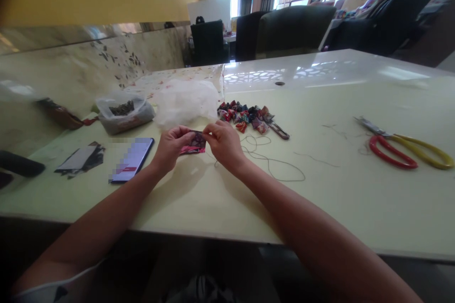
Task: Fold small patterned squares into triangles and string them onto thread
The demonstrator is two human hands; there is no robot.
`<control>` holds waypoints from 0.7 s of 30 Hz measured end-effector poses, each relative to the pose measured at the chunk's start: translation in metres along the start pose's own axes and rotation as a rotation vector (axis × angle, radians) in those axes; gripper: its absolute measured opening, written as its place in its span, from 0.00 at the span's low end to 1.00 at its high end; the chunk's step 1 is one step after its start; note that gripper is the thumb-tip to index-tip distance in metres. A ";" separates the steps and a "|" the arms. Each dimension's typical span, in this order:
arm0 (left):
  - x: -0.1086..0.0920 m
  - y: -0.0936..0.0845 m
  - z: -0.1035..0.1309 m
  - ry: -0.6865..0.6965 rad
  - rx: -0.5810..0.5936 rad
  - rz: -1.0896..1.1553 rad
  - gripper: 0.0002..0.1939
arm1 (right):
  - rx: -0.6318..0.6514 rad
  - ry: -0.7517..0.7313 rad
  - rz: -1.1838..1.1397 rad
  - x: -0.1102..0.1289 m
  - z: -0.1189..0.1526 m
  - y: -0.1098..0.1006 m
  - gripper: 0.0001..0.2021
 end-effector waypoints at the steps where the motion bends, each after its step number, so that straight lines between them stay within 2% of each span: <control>1: 0.000 0.000 0.000 -0.009 0.005 0.002 0.16 | 0.003 0.002 -0.001 0.000 0.000 0.000 0.06; 21: -0.005 0.004 0.002 -0.047 -0.006 0.075 0.18 | 0.051 0.031 -0.038 0.002 0.000 -0.001 0.06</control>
Point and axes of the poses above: each hand's wrist, its own z-axis away from the middle knuckle, its own y-axis out of the palm, x = y × z, the point moved 2 cm from there along -z, towards the middle knuckle, and after that the axes turned 9 degrees about y, right-handed, at the moved point
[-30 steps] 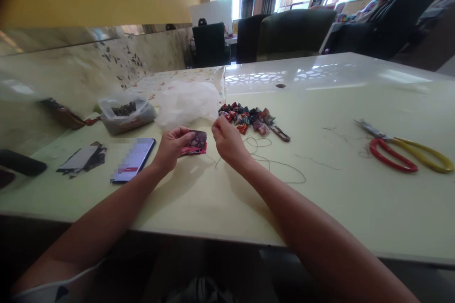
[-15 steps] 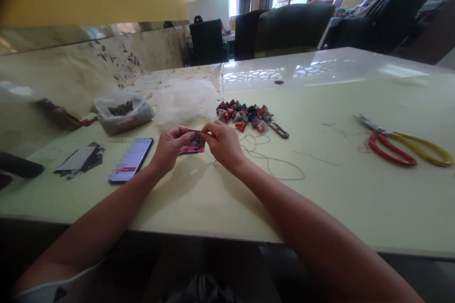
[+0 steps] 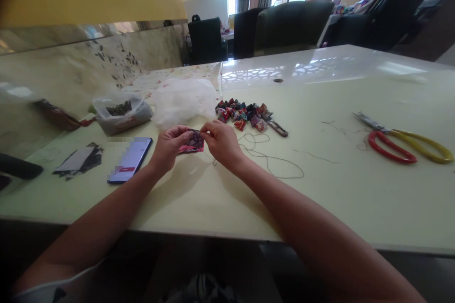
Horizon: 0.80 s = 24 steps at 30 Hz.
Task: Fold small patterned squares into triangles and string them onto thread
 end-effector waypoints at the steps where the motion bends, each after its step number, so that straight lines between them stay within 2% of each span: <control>1: 0.000 0.000 0.000 0.001 0.001 0.000 0.18 | 0.001 0.001 0.000 0.000 0.000 0.000 0.06; 24: 0.000 0.002 0.000 -0.005 0.053 0.023 0.18 | -0.014 -0.077 -0.010 -0.003 -0.002 0.002 0.06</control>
Point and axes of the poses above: each hand's wrist, its own z-axis away from the middle knuckle, its own y-axis out of the palm, x = y × z, the point moved 2 cm from there along -z, towards the middle knuckle, and after that the axes turned 9 degrees about y, right-handed, at the moved point
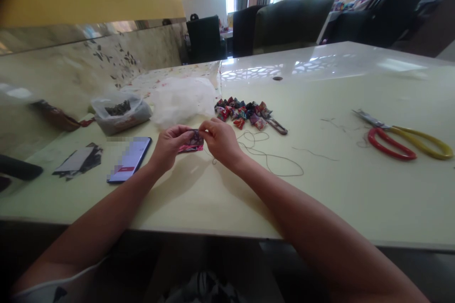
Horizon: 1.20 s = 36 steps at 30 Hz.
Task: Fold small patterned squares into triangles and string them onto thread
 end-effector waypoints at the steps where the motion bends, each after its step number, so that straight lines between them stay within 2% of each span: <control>1: 0.000 0.000 0.000 0.000 -0.005 -0.002 0.18 | 0.003 0.000 -0.003 0.000 0.000 0.000 0.06; 13: -0.002 -0.002 -0.003 -0.071 0.037 0.023 0.15 | 0.084 0.000 -0.062 -0.002 -0.005 -0.009 0.05; 23: -0.003 -0.002 -0.003 -0.174 0.098 0.086 0.15 | 0.202 0.044 -0.279 -0.012 -0.009 -0.008 0.07; 29: 0.001 -0.003 -0.004 -0.168 0.132 0.078 0.14 | 0.240 0.036 -0.288 -0.012 -0.008 -0.007 0.09; 33: 0.003 -0.002 -0.003 -0.130 0.122 0.037 0.15 | 0.209 0.041 -0.226 -0.010 -0.004 -0.002 0.06; 36: 0.003 -0.001 -0.001 -0.057 0.115 -0.007 0.15 | 0.151 -0.015 -0.132 -0.003 0.001 0.000 0.04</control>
Point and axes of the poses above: each hand's wrist, its own z-axis away from the middle knuckle, its own y-axis out of the palm, x = y × z, the point moved 2 cm from there along -z, towards the middle knuckle, and after that the axes turned 9 degrees about y, right-handed, at the moved point
